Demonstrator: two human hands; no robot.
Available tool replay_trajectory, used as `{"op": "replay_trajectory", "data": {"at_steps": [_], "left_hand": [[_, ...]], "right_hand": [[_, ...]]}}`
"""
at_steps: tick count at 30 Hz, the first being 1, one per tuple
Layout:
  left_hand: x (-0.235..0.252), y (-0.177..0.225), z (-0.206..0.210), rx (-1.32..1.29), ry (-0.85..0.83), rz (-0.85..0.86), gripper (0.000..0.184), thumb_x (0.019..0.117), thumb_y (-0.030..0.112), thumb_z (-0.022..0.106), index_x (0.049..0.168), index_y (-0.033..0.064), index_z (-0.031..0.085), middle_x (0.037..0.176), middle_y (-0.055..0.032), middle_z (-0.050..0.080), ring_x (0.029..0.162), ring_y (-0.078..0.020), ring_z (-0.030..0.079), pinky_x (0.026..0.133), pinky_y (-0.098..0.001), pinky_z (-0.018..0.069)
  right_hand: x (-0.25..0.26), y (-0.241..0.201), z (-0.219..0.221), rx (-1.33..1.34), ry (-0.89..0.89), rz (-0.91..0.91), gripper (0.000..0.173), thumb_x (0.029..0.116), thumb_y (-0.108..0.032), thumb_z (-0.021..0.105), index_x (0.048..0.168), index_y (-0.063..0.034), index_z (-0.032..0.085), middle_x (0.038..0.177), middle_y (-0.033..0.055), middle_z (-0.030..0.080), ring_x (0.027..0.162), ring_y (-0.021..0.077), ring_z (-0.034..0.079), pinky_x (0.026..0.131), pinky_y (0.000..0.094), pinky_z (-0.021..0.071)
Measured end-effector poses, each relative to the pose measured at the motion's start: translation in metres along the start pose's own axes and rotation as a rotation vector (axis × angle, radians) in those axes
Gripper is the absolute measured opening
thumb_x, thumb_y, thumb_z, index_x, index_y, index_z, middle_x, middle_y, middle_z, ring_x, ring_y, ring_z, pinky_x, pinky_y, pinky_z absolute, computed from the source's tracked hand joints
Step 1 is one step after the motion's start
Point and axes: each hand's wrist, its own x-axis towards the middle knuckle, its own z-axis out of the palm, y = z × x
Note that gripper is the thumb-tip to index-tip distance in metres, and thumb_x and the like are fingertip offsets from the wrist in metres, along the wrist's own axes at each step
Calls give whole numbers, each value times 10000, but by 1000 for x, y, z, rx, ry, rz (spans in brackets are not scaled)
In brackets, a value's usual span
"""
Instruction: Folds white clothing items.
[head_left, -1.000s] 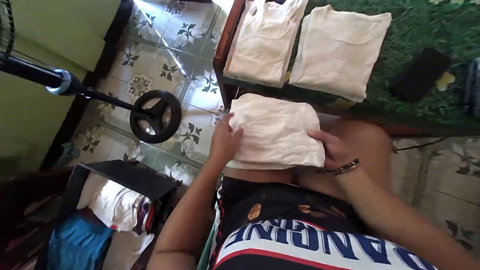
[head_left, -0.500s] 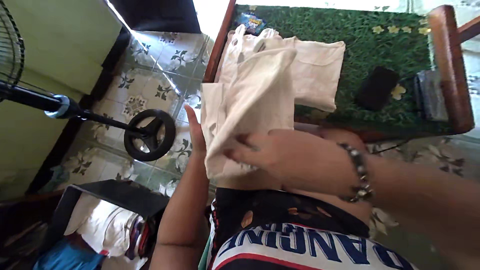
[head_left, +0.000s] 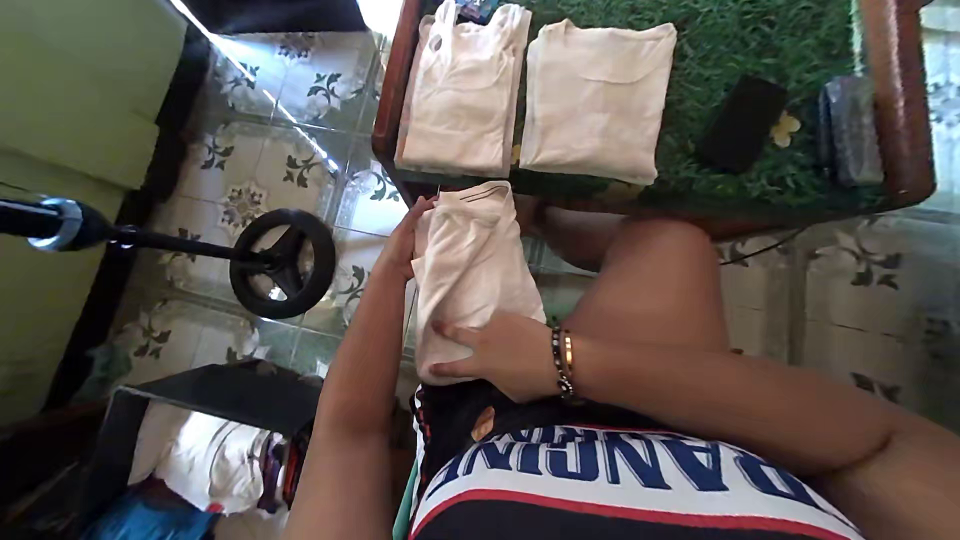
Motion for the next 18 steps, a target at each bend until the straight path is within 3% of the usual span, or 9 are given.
{"op": "replay_trajectory", "data": {"at_steps": [1,3,6,8,10,11,13,15,18], "left_hand": [[1,4,5,154,114,-13,500,1093,497,297,1436,186,489,1159,-39,693,1001,-142,686,844,-387,589],[1,7,2,399,258,58,635,1069,537,364,1593,188,283,1410,-133,579,1214,-257,608,966,-511,523],[-24,7,-4,648,291,225,842,997,431,586,1642,159,118,1625,-214,271,1422,-393,397,1037,-626,441],[-51,3,0,1012,177,332,1117,809,494,792,1646,155,135,1666,-217,143,1488,-414,274,1113,-636,366],[-65,-4,12,1259,141,401,1203,653,577,889,1622,209,278,1651,-232,176,1464,-476,276,1084,-711,337],[-67,-8,15,1315,154,453,1090,688,549,878,1588,208,367,1604,-245,269,1425,-482,328,1056,-718,346],[-65,-12,13,1270,250,516,660,854,310,805,1435,108,566,1429,-250,487,1286,-431,500,994,-666,426],[-61,-14,8,1079,387,415,323,996,180,619,1280,29,642,1268,-198,623,1128,-309,626,937,-520,521],[-52,-22,-8,413,500,117,315,1077,237,421,1284,57,576,1084,-97,660,900,-164,644,802,-387,550]], "right_hand": [[0,3,1,17,44,-26,740,907,-186,692,1569,-350,407,1647,223,269,858,480,649,671,632,503],[-1,13,9,56,195,-95,643,955,-411,671,1551,-328,445,1616,170,375,775,404,676,621,579,523],[1,21,31,22,381,-128,598,995,-482,585,1535,-245,481,1569,149,456,713,357,677,570,523,523],[4,25,51,-63,549,-162,518,1011,-447,559,1465,-198,569,1507,156,530,700,336,687,553,489,532],[5,29,66,-114,710,-202,443,1035,-421,509,1390,-191,639,1412,145,616,736,317,702,571,462,546],[5,32,70,-111,765,-224,419,1042,-401,498,1364,-187,658,1367,146,645,761,315,708,585,457,553],[1,36,76,-88,802,-244,391,1051,-365,481,1327,-174,682,1346,145,657,828,324,715,634,465,563],[-3,39,79,-55,797,-247,387,1054,-349,466,1301,-165,700,1382,144,637,911,334,715,699,481,566],[-8,40,83,-1,813,-237,402,1054,-367,449,1315,-187,696,1410,159,615,973,336,701,750,481,556]]}}
